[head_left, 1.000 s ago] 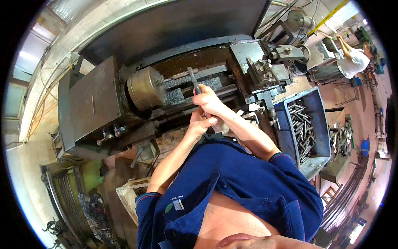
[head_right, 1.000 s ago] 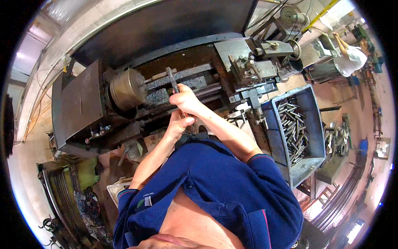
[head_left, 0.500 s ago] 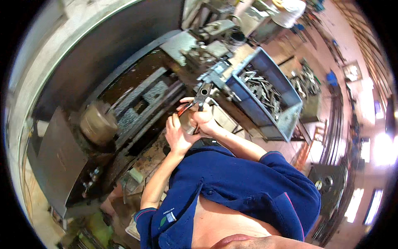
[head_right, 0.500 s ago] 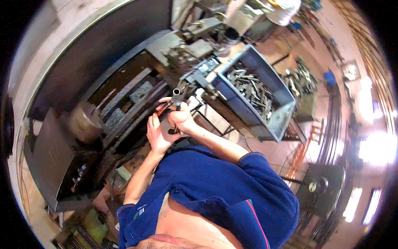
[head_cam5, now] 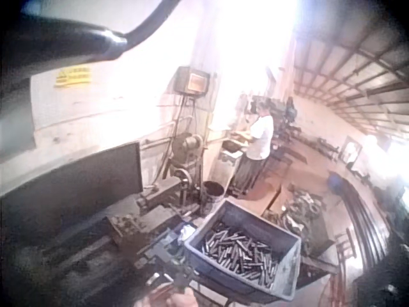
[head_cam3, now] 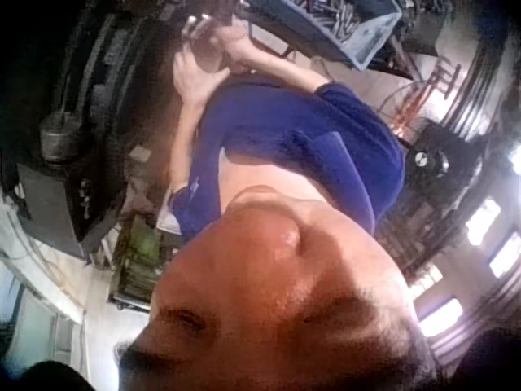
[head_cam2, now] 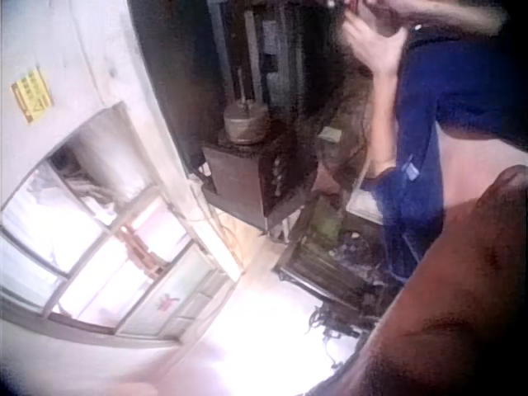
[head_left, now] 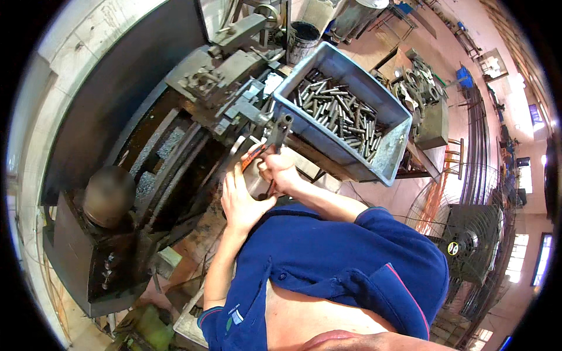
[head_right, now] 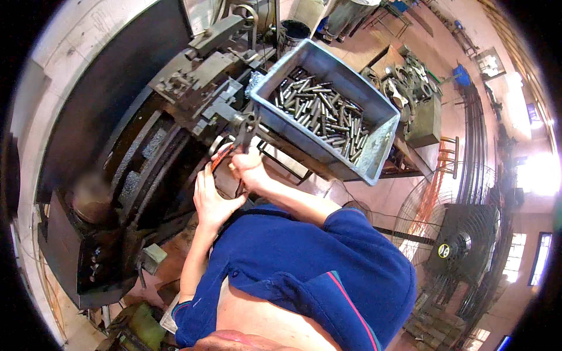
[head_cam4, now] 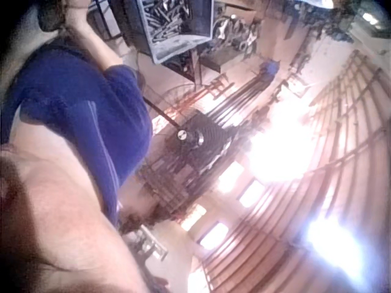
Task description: The person repeatedly picks up small metal rods from a bin, holds them against a rotating grinding wheel to smooth the ends, and then places the finished pieces into a blue bin. The process is continuous and repetitive, focusing on deburring or finishing the metal components.
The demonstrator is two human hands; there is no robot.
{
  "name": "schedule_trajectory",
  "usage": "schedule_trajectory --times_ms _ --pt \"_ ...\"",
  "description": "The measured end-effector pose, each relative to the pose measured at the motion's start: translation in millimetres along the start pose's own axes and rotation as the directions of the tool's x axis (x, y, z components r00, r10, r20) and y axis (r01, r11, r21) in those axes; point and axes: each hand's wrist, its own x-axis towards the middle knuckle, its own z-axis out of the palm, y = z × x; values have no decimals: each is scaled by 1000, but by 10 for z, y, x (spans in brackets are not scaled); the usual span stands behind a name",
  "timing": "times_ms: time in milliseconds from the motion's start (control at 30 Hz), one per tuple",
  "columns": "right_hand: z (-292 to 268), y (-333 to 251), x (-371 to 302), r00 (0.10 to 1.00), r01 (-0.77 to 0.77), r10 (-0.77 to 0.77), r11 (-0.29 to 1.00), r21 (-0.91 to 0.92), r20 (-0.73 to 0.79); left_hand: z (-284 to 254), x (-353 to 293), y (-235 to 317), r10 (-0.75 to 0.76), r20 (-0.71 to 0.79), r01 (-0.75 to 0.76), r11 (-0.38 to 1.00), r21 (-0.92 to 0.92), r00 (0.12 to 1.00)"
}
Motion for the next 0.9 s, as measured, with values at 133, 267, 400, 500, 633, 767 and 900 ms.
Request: schedule_trajectory --times_ms 133,267,400,500,633,767,900 --pt "-801 -378 98 997 -23 32 991 128 -71 -97 142 304 -12 213 81 944 -319 977" --pt "-1068 -1076 289 988 -33 119 796 604 -102 -76 -95 -13 -114 23 116 973 -201 993" --pt "-1046 -992 178 993 -119 103 899 420 61 -286 -509 -239 -456 159 476 869 -132 876" --pt "-978 -590 -11 945 -302 225 878 372 236 -246 -1078 -674 -442 -37 437 894 -96 896" --pt "-705 13 -176 807 -557 486 815 160 335 -561 -1779 -797 -736 -40 722 673 -160 676" --pt "-405 364 -301 668 -729 696 683 44 262 -778 -2930 -1094 -846 -286 753 532 -387 451" --pt "-55 585 -215 617 -730 736 668 -148 279 -379 -4507 -1769 -883 -466 673 309 -672 -60"
